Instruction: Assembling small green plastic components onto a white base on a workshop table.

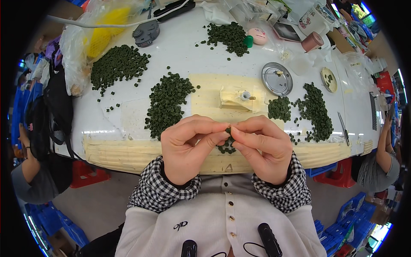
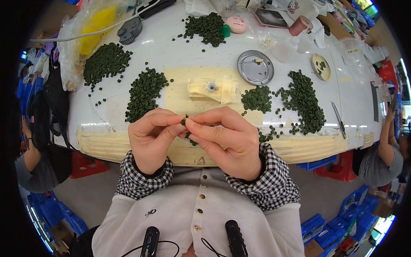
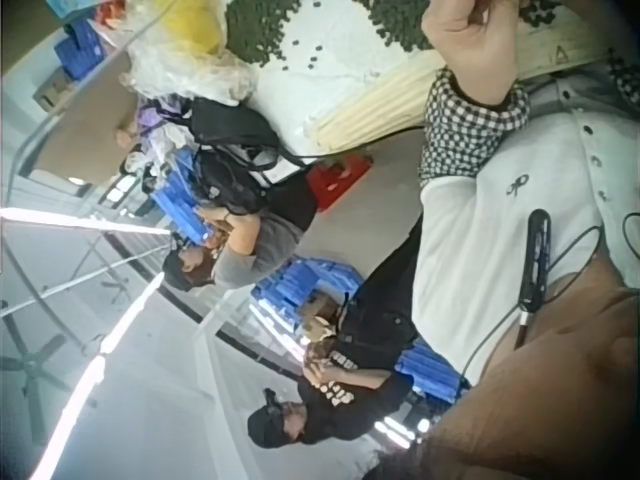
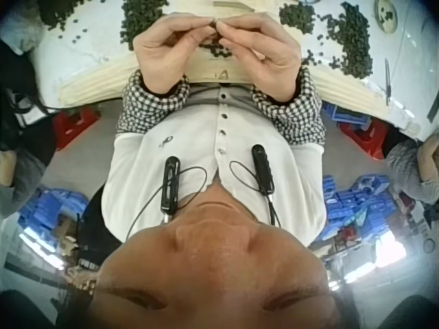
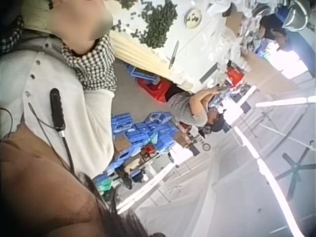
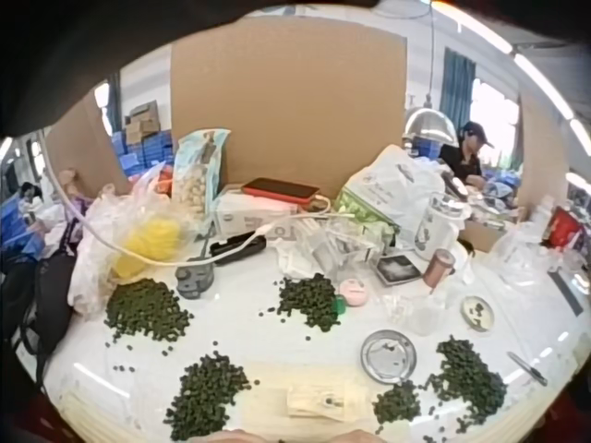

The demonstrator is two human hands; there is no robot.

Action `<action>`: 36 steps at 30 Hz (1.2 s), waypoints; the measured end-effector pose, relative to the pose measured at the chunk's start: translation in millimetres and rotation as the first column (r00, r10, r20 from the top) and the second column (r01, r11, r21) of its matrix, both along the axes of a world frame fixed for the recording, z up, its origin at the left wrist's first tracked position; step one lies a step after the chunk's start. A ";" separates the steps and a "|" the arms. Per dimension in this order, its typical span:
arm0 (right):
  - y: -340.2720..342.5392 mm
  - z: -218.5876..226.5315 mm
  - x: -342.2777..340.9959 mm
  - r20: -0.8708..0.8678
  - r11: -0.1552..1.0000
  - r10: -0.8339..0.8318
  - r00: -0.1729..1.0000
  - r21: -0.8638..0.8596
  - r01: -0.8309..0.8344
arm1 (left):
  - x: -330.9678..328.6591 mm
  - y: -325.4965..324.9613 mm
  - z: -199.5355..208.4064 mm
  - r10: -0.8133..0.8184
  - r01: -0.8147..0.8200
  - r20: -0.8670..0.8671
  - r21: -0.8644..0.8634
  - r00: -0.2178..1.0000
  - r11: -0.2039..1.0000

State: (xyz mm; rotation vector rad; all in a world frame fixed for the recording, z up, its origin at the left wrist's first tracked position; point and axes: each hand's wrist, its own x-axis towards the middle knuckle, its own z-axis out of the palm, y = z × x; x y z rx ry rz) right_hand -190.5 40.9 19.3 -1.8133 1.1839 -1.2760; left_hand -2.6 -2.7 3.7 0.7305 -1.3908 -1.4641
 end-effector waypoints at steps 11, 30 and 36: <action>-10.0 13.9 -11.8 -0.217 0.927 -0.347 0.912 -0.225 0.299 | -2.1 1.8 1.0 0.058 -0.058 -0.007 0.054 0.998 0.997; -23.4 30.0 -15.6 -0.093 0.951 -0.136 0.986 -0.290 0.104 | -4.6 2.4 1.1 0.052 -0.050 0.076 -0.026 0.996 0.998; -18.4 26.8 -8.9 0.020 1.000 0.019 1.000 -0.009 -0.019 | -6.0 1.3 0.6 0.053 -0.050 0.093 -0.036 0.994 0.998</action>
